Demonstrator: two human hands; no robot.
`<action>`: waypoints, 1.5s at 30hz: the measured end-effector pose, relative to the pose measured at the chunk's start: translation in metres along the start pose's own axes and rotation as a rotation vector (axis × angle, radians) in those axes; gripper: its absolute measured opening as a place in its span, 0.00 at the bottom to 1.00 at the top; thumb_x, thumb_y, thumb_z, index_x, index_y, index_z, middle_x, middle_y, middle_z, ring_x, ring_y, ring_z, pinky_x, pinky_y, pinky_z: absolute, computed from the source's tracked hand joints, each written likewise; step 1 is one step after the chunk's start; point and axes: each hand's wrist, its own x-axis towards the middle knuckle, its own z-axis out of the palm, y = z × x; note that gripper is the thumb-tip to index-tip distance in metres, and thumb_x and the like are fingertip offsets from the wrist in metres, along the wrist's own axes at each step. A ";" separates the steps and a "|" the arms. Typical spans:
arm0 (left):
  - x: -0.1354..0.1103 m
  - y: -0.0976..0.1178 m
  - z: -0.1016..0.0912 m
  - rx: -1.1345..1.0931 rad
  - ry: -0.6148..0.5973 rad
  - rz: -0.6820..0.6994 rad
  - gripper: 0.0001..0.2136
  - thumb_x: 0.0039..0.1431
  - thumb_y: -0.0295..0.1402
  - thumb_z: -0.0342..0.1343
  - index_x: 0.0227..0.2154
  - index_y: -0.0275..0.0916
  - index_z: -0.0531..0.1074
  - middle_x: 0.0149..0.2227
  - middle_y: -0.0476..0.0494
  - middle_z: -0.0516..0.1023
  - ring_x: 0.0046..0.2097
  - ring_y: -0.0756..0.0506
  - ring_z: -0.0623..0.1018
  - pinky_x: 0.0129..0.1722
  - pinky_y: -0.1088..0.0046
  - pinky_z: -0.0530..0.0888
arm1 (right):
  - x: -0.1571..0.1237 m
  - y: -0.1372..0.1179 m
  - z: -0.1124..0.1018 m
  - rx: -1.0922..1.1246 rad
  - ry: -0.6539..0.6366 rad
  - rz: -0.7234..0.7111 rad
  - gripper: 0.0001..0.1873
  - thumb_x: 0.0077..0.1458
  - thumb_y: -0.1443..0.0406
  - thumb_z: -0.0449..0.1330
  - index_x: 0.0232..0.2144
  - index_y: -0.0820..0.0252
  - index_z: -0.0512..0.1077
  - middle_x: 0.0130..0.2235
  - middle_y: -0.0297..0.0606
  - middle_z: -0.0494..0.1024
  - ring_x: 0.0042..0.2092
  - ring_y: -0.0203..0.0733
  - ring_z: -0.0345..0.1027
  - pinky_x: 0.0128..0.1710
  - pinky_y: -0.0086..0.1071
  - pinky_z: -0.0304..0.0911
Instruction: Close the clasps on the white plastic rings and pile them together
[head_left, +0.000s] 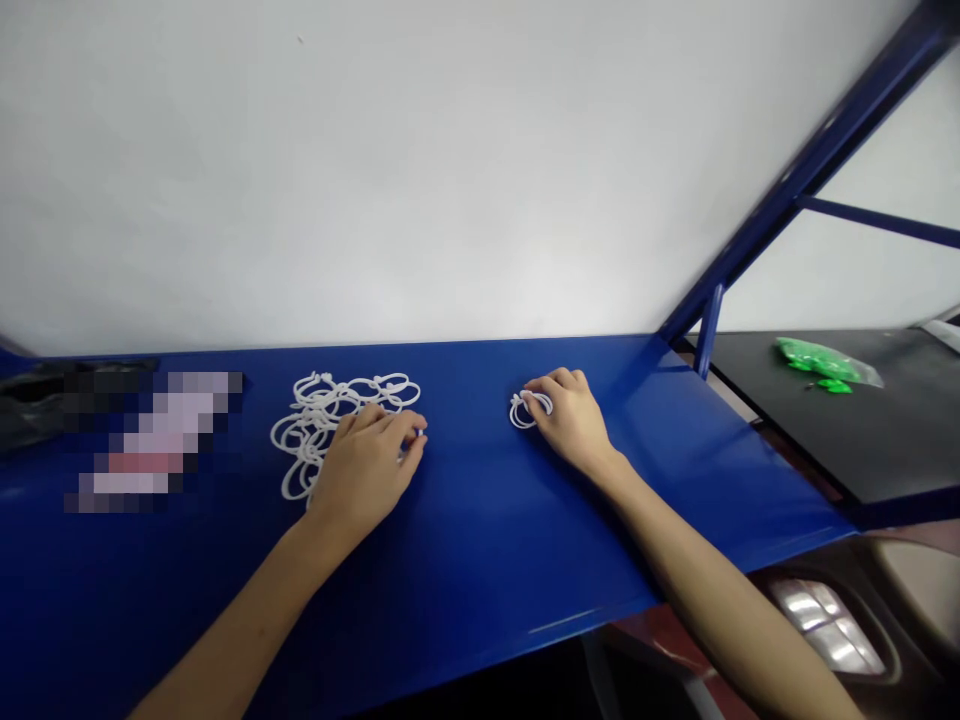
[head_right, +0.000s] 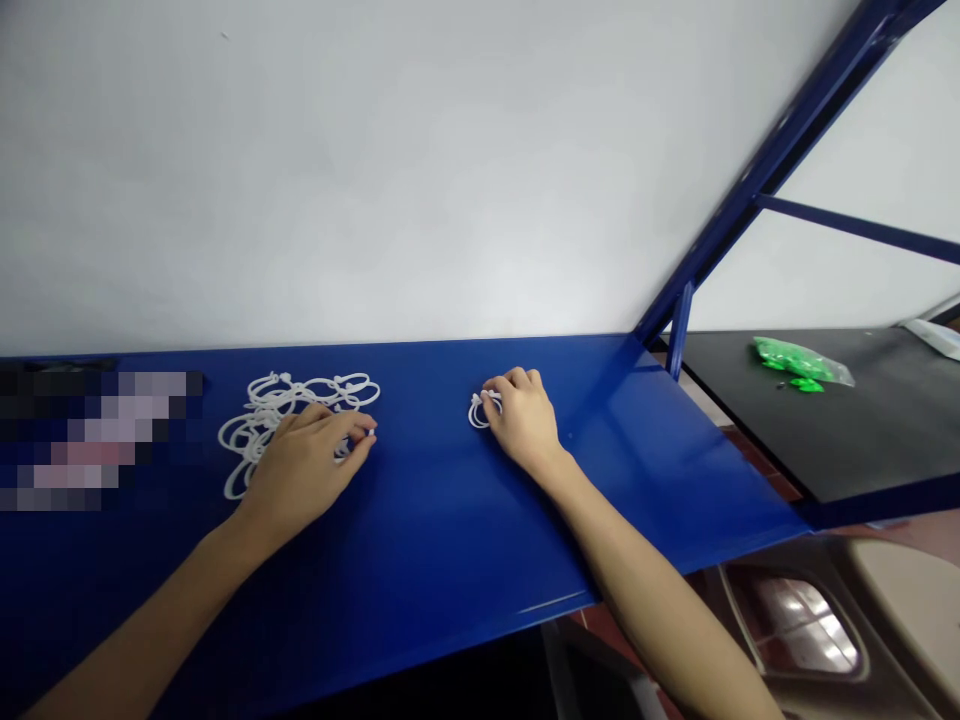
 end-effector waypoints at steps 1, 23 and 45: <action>0.001 0.002 -0.002 -0.070 0.034 -0.034 0.06 0.62 0.33 0.53 0.37 0.44 0.75 0.33 0.46 0.82 0.44 0.38 0.76 0.49 0.55 0.69 | 0.000 -0.002 -0.001 0.008 0.032 -0.011 0.08 0.63 0.65 0.59 0.39 0.59 0.78 0.39 0.44 0.76 0.43 0.51 0.64 0.45 0.43 0.67; 0.004 0.011 -0.010 -0.253 0.047 -0.078 0.12 0.65 0.41 0.52 0.35 0.43 0.77 0.35 0.45 0.82 0.41 0.42 0.77 0.47 0.59 0.72 | -0.024 -0.060 0.005 0.845 -0.113 -0.147 0.17 0.65 0.65 0.59 0.55 0.55 0.72 0.37 0.36 0.78 0.34 0.34 0.73 0.37 0.30 0.73; 0.000 0.027 -0.014 -0.554 -0.011 -0.155 0.09 0.63 0.41 0.56 0.39 0.45 0.78 0.36 0.50 0.84 0.38 0.46 0.82 0.35 0.71 0.75 | -0.029 -0.068 0.006 0.949 -0.018 -0.061 0.09 0.62 0.63 0.63 0.45 0.56 0.75 0.36 0.37 0.80 0.36 0.37 0.76 0.37 0.31 0.73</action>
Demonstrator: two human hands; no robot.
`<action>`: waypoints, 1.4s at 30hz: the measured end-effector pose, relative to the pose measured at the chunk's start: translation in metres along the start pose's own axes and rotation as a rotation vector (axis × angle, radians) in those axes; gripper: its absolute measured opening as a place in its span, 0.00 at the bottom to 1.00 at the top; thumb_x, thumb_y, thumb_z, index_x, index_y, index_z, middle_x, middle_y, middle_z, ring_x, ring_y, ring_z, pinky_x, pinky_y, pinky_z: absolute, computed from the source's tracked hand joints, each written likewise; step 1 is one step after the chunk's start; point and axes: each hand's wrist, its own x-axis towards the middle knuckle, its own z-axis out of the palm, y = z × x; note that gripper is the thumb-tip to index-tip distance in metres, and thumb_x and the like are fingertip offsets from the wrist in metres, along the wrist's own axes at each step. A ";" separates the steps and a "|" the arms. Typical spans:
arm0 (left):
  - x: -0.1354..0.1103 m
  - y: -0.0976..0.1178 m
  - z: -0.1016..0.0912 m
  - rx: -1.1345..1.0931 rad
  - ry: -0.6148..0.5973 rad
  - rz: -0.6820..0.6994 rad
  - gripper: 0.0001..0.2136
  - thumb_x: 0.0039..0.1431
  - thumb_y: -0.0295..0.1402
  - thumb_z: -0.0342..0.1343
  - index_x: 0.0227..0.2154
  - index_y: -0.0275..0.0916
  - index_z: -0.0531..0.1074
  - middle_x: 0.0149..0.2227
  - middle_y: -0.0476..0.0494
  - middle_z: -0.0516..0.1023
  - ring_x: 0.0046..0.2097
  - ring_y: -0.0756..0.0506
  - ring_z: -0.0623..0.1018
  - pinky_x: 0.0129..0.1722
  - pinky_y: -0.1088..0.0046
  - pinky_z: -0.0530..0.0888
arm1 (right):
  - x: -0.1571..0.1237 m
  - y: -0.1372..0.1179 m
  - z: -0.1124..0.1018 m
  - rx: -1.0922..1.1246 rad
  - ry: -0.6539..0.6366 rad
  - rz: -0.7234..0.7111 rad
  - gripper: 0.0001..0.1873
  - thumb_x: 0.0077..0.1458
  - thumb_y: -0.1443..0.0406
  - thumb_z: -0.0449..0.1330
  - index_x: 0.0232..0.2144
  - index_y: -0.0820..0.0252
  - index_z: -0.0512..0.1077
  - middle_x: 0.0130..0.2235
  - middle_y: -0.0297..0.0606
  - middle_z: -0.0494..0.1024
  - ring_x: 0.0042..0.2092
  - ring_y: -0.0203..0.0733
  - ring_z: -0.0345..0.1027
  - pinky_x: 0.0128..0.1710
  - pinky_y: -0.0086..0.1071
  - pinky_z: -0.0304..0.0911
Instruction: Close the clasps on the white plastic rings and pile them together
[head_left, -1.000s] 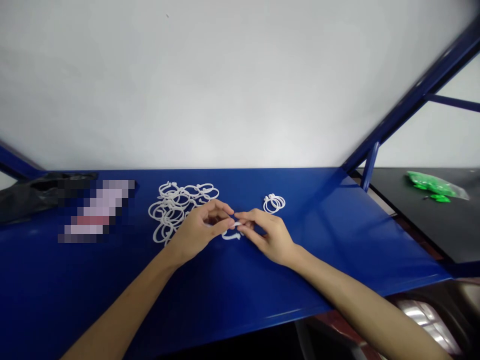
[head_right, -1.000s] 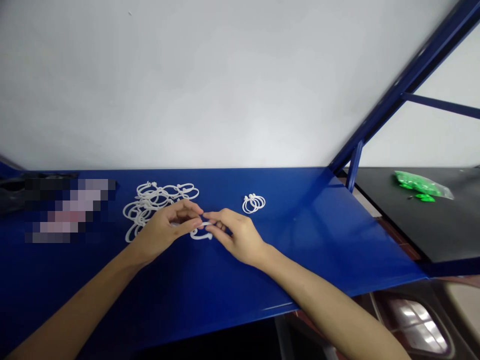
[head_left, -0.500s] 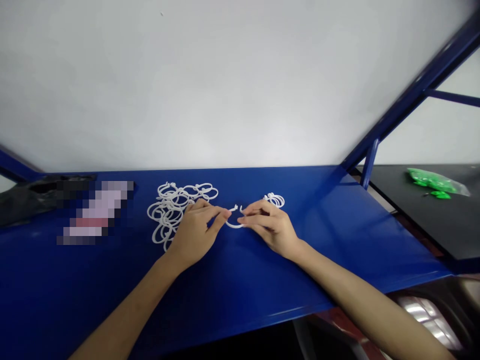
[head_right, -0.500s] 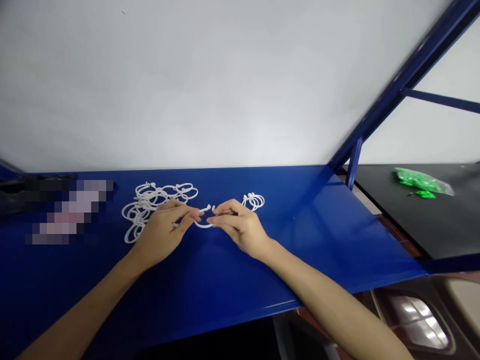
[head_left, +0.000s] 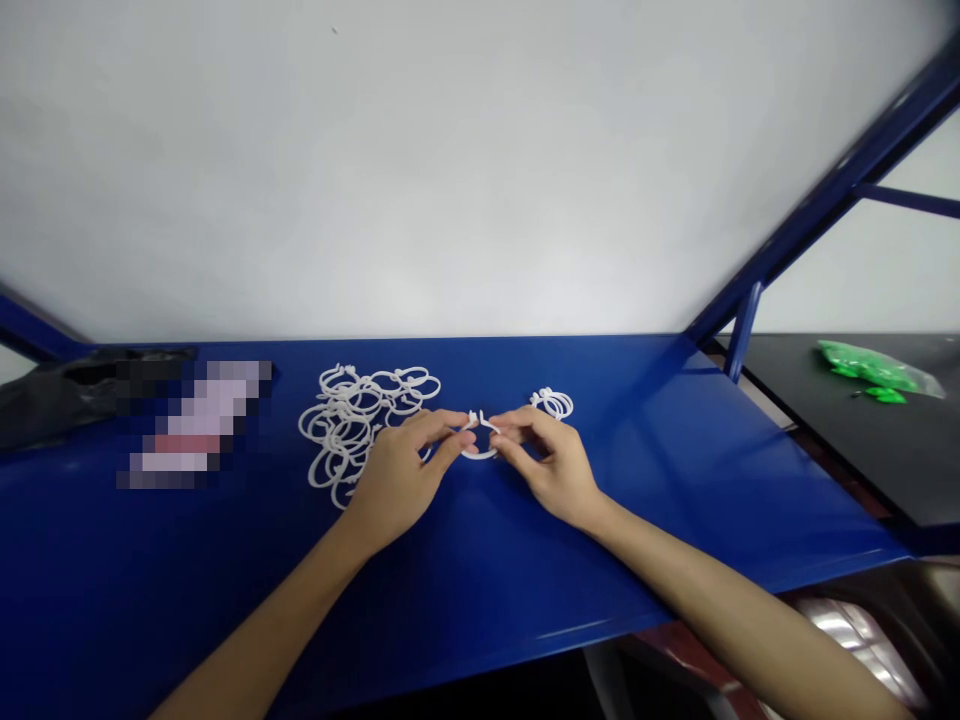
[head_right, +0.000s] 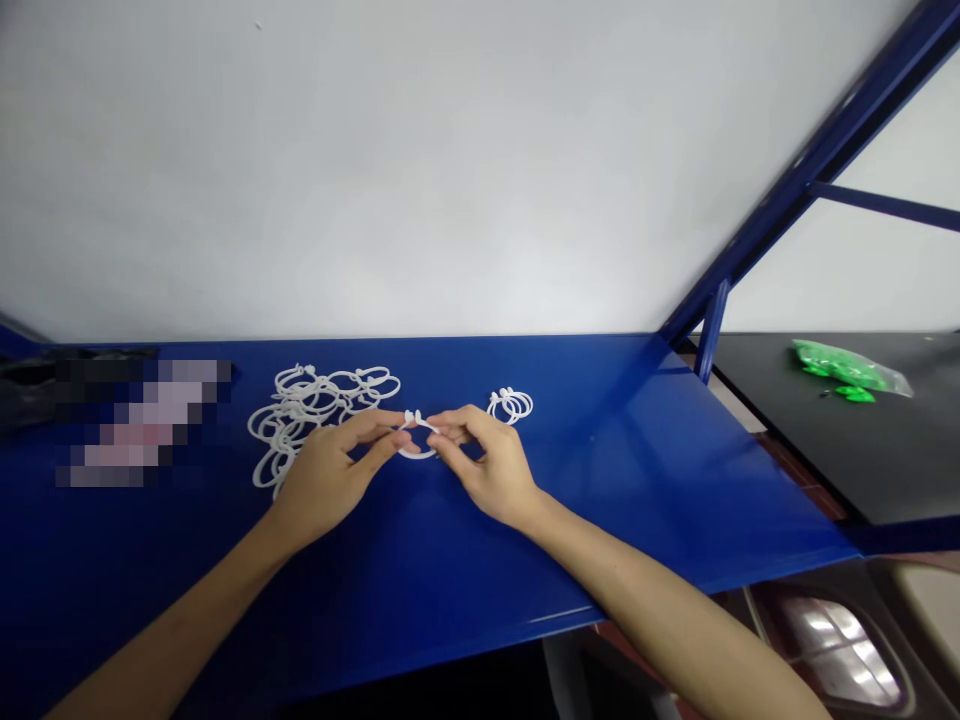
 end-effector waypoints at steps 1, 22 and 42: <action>-0.001 -0.001 0.002 0.016 0.015 0.036 0.09 0.64 0.40 0.54 0.38 0.45 0.78 0.36 0.50 0.84 0.37 0.46 0.82 0.37 0.71 0.75 | 0.000 0.000 0.000 -0.017 -0.012 -0.017 0.07 0.62 0.63 0.63 0.43 0.56 0.76 0.36 0.37 0.80 0.36 0.37 0.76 0.37 0.32 0.73; 0.001 -0.016 0.000 0.463 -0.070 0.320 0.12 0.66 0.29 0.48 0.44 0.43 0.76 0.39 0.45 0.81 0.46 0.41 0.76 0.51 0.59 0.70 | 0.015 0.006 -0.026 -0.382 -0.073 -0.222 0.09 0.67 0.66 0.55 0.43 0.56 0.76 0.41 0.41 0.77 0.41 0.41 0.74 0.42 0.34 0.72; 0.013 -0.033 -0.019 0.566 -0.048 0.109 0.08 0.62 0.35 0.50 0.31 0.43 0.72 0.36 0.45 0.80 0.44 0.38 0.76 0.47 0.58 0.68 | 0.036 0.055 -0.094 -0.872 0.042 0.400 0.08 0.62 0.64 0.59 0.37 0.58 0.79 0.38 0.40 0.81 0.39 0.44 0.74 0.40 0.35 0.66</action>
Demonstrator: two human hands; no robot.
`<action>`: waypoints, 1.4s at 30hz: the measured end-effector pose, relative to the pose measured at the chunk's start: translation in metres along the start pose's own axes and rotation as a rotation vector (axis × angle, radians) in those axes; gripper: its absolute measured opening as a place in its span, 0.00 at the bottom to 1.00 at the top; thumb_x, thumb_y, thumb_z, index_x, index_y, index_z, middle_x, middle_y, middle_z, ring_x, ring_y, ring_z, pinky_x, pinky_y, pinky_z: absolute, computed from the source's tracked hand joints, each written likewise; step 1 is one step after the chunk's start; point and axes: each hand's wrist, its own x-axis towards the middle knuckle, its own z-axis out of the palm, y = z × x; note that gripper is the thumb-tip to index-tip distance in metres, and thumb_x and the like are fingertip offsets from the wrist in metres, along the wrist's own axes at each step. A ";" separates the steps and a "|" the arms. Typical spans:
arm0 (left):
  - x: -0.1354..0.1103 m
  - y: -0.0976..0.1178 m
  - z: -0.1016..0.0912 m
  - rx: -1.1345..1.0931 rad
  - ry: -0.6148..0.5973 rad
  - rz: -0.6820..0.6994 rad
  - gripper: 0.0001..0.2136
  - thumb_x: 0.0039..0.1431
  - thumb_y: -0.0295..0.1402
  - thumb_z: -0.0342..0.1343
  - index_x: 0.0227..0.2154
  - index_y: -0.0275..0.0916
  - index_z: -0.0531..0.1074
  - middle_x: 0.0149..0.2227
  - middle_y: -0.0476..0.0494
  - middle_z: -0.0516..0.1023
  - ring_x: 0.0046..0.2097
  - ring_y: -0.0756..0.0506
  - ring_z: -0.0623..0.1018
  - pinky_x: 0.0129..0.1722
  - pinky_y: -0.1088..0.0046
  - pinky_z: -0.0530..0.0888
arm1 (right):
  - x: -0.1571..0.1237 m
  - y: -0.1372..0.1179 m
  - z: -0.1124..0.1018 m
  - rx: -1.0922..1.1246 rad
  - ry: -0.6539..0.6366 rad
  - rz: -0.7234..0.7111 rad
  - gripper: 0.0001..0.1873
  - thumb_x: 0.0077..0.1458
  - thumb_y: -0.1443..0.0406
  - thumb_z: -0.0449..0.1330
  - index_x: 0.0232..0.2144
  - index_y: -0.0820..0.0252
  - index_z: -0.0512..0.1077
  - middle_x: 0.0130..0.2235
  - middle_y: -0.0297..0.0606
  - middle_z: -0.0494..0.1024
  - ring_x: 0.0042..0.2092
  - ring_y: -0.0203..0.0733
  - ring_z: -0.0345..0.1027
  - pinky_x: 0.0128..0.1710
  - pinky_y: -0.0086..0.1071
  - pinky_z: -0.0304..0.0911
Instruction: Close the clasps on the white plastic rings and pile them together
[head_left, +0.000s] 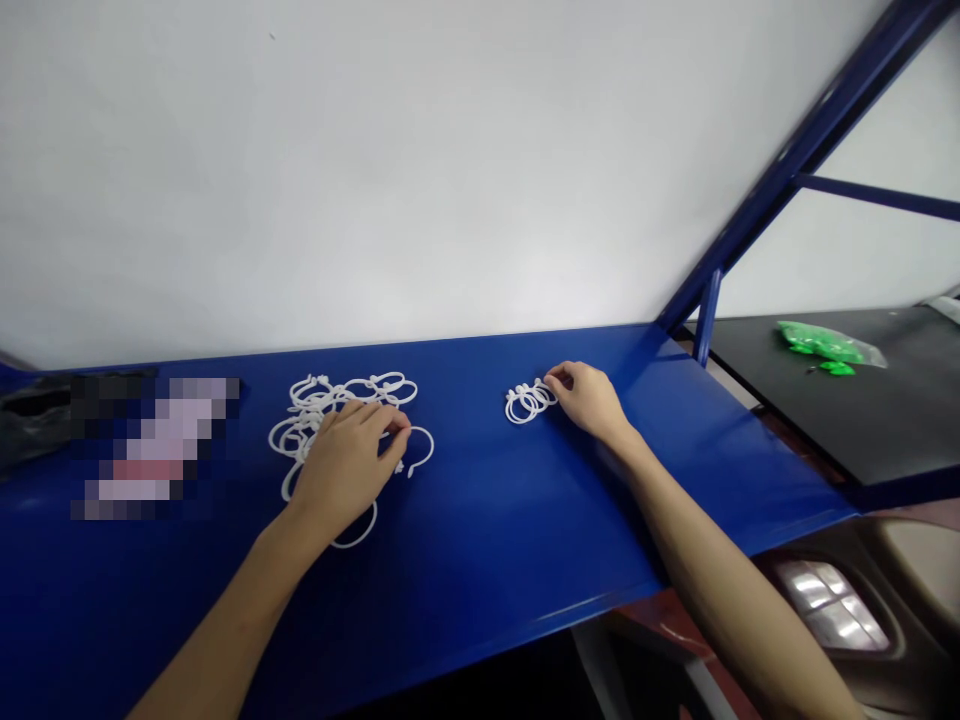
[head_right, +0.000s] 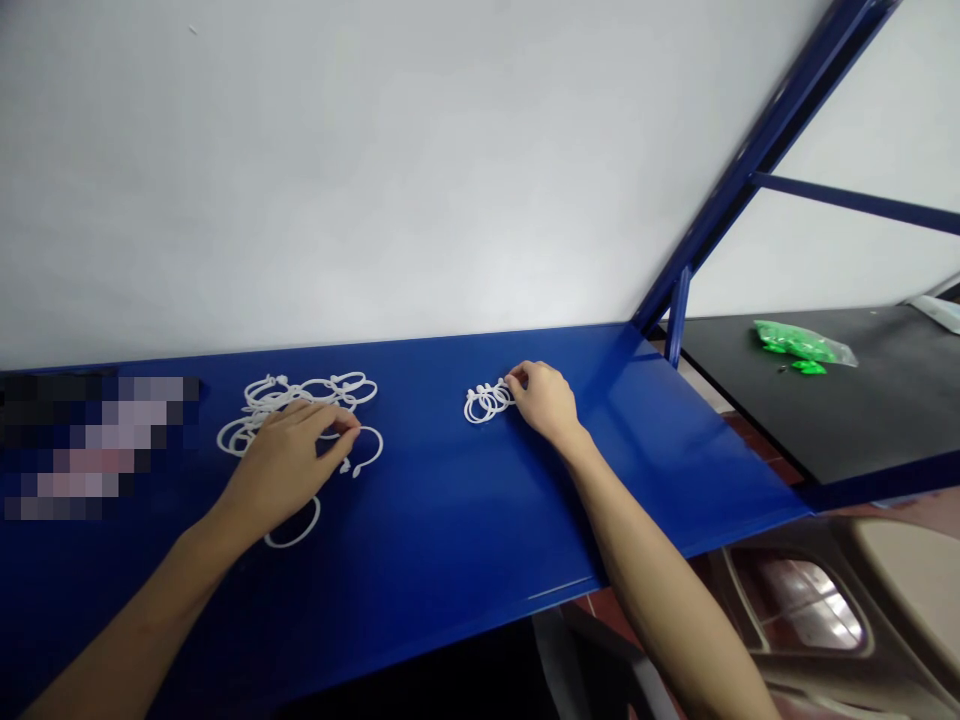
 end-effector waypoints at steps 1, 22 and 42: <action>0.000 0.002 -0.001 -0.037 0.018 -0.018 0.07 0.62 0.35 0.50 0.32 0.43 0.72 0.35 0.46 0.80 0.43 0.39 0.76 0.46 0.59 0.69 | -0.002 -0.003 0.000 -0.013 0.061 -0.026 0.07 0.62 0.64 0.60 0.37 0.59 0.78 0.38 0.42 0.81 0.40 0.46 0.74 0.42 0.37 0.67; -0.005 0.031 -0.001 -0.573 -0.075 -0.231 0.16 0.64 0.47 0.52 0.45 0.46 0.78 0.45 0.47 0.83 0.42 0.44 0.80 0.35 0.72 0.74 | -0.066 -0.081 0.017 0.826 -0.095 -0.443 0.08 0.62 0.65 0.63 0.45 0.58 0.74 0.37 0.35 0.82 0.35 0.35 0.77 0.37 0.28 0.73; -0.018 0.047 0.012 -0.413 0.252 0.077 0.09 0.65 0.27 0.53 0.32 0.40 0.76 0.30 0.50 0.80 0.33 0.50 0.79 0.37 0.75 0.75 | -0.071 -0.084 0.016 0.769 -0.143 -0.578 0.05 0.66 0.67 0.58 0.36 0.60 0.74 0.35 0.39 0.79 0.37 0.38 0.74 0.39 0.30 0.69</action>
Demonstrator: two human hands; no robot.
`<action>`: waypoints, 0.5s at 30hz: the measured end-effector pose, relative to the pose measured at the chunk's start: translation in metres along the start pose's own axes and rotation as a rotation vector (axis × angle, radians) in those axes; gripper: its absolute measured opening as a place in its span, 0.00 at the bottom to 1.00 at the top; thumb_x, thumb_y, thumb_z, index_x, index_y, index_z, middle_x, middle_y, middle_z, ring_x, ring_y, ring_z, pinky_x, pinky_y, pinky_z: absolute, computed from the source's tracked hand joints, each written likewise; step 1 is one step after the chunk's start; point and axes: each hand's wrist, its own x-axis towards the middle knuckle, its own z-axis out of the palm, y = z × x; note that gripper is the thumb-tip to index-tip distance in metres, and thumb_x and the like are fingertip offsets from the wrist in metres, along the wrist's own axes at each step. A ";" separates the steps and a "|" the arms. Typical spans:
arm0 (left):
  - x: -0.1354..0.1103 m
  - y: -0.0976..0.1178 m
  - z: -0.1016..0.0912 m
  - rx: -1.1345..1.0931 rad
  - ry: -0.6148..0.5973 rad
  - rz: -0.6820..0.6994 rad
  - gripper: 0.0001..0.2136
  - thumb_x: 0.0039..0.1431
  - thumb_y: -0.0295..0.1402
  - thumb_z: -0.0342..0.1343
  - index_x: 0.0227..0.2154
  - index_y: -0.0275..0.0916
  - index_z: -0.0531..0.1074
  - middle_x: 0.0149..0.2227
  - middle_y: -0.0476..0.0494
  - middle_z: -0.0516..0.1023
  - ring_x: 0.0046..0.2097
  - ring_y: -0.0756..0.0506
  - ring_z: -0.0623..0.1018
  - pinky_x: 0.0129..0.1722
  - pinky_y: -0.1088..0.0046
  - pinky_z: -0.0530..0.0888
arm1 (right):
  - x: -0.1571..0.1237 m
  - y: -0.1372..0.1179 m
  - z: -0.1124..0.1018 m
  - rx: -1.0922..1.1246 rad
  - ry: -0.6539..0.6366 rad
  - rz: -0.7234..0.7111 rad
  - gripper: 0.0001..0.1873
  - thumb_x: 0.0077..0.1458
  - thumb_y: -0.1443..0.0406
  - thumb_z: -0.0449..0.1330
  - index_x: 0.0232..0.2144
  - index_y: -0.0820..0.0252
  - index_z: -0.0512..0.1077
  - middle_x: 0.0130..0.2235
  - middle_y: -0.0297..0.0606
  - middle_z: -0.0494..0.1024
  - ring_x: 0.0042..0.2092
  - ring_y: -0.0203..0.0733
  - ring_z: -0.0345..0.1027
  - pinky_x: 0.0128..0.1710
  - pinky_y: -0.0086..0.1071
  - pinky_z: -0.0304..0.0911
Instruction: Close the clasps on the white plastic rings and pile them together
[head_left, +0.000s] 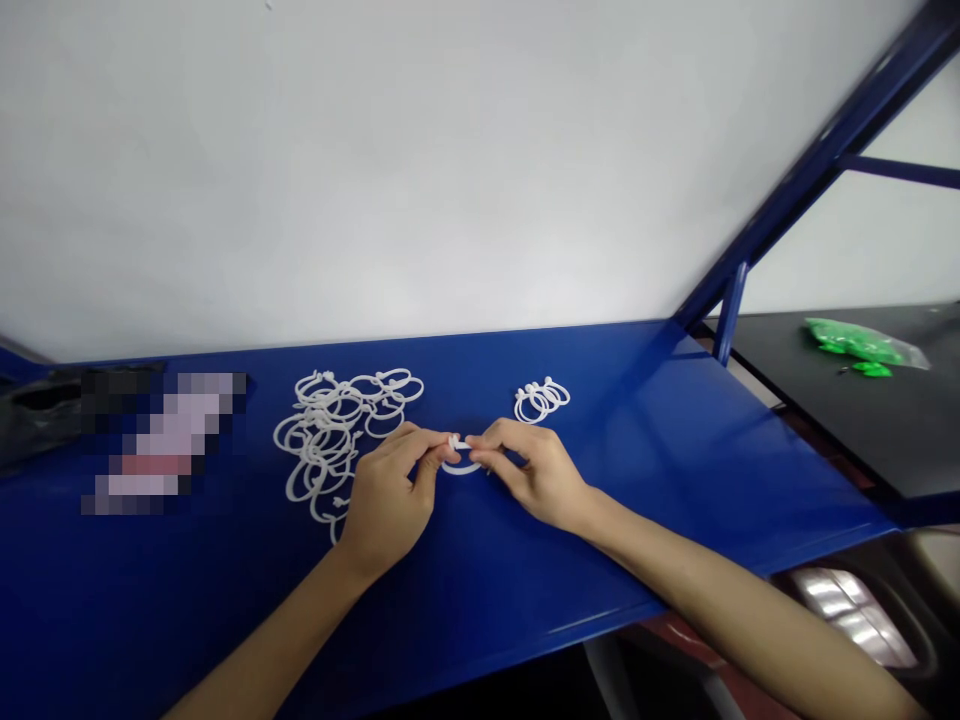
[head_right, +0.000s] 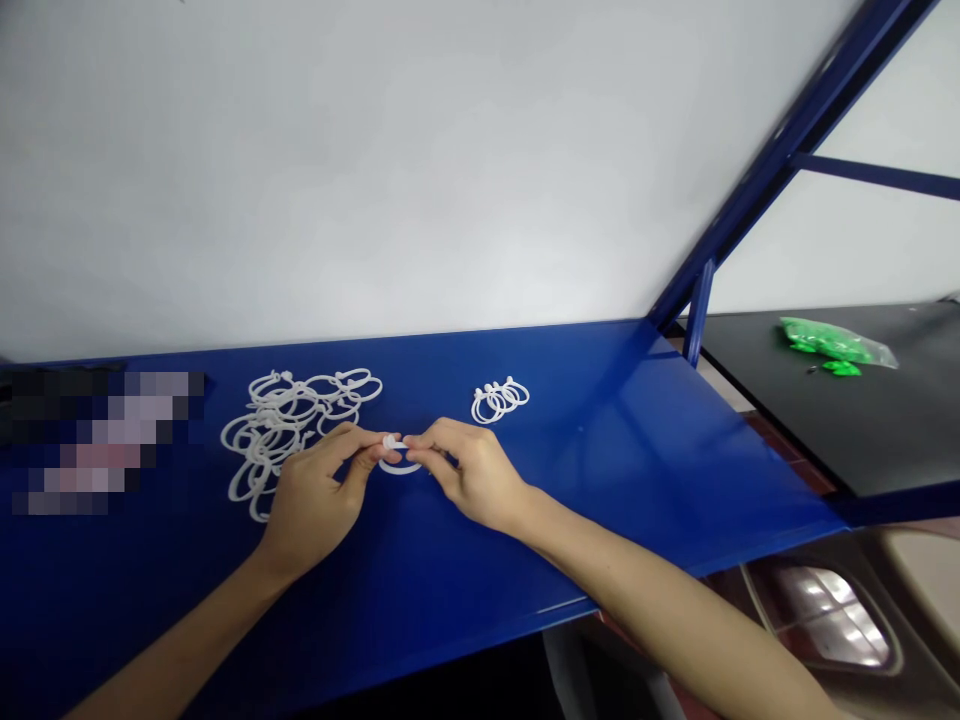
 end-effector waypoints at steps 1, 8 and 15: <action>-0.001 0.000 0.000 0.006 0.003 0.018 0.09 0.66 0.27 0.53 0.32 0.39 0.76 0.30 0.50 0.80 0.34 0.50 0.79 0.37 0.75 0.75 | -0.001 0.000 0.000 -0.003 -0.009 -0.006 0.06 0.66 0.67 0.58 0.37 0.60 0.74 0.35 0.39 0.78 0.37 0.38 0.74 0.39 0.30 0.69; 0.000 -0.004 0.003 0.044 -0.088 0.110 0.12 0.67 0.28 0.48 0.35 0.40 0.77 0.32 0.46 0.82 0.36 0.47 0.78 0.40 0.69 0.76 | -0.002 0.006 -0.002 -0.136 -0.136 -0.071 0.09 0.69 0.65 0.53 0.40 0.60 0.73 0.37 0.40 0.78 0.38 0.39 0.73 0.40 0.33 0.70; 0.016 -0.028 -0.040 0.249 -0.409 0.023 0.16 0.60 0.32 0.51 0.48 0.47 0.77 0.45 0.44 0.81 0.50 0.39 0.77 0.52 0.57 0.73 | 0.014 0.033 -0.040 -0.579 0.140 0.130 0.09 0.67 0.66 0.55 0.41 0.61 0.76 0.41 0.43 0.75 0.36 0.40 0.71 0.38 0.33 0.68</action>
